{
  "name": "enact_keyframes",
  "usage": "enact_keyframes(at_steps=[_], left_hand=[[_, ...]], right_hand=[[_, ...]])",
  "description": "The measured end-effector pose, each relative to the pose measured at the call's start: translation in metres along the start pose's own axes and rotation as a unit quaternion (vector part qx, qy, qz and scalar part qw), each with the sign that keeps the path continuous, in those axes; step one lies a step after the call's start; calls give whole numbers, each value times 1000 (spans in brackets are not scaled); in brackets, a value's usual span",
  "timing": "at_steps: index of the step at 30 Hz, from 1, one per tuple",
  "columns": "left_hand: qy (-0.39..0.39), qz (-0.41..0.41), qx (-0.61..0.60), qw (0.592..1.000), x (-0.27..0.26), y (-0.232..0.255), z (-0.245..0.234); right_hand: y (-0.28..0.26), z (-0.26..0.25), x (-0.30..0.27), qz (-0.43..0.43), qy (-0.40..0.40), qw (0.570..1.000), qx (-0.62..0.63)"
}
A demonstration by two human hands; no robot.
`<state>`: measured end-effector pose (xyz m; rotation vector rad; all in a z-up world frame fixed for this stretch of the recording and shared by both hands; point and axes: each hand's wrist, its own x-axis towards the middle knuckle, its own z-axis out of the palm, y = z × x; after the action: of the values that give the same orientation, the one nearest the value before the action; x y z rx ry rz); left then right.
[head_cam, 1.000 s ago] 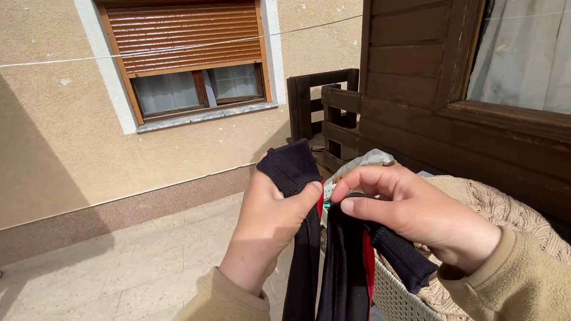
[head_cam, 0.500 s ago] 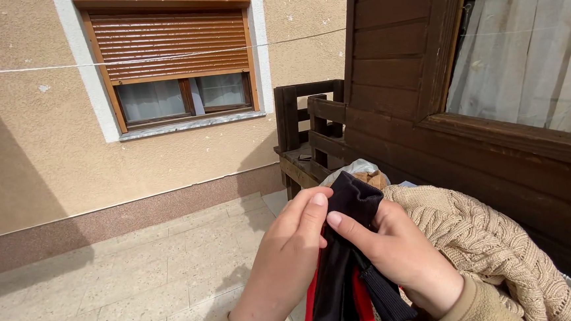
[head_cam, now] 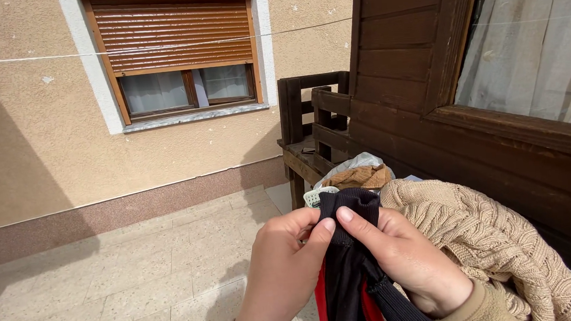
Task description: The person takes a pair of green shorts from a laundry basket and places them on a drying rack. They then pick up a pair of black pants with red stripes, unfold them, and hang them on a clothesline using clothespins. Finally, they take a pair of black underwear and place it on the drying rack.
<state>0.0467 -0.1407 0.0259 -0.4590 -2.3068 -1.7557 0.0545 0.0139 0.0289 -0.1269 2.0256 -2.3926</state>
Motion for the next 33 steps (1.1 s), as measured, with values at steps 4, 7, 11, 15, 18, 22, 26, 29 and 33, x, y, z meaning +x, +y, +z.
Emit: enact_keyframes(at_steps=[4, 7, 11, 15, 18, 22, 26, 29, 33], left_hand=[[67, 44, 128, 989, 3, -10, -2], [96, 25, 45, 994, 6, -7, -10], [42, 16, -190, 981, 11, -4, -18], [22, -59, -292, 954, 9, -3, -26], [27, -115, -238, 964, -5, 26, -34], [-25, 21, 50, 998, -11, 14, -47], [-46, 104, 274, 955, -12, 1, -54], [-63, 199, 314, 926, -15, -2, -57], [-115, 237, 324, 909, -21, -3, -59]], right_hand=[[-11, 3, -8, 28, 7, 999, 30], [-27, 12, -17, 76, 98, 983, 136], [-18, 1, -9, 47, 18, 987, 152], [0, -11, 3, -4, -26, 995, 101], [17, -15, 13, -43, -91, 994, 45], [29, -8, 16, -61, -180, 982, 17], [37, 2, 19, -64, -203, 977, -27], [48, 4, 22, -85, -244, 964, -64], [56, 4, 24, -107, -272, 953, -86]])
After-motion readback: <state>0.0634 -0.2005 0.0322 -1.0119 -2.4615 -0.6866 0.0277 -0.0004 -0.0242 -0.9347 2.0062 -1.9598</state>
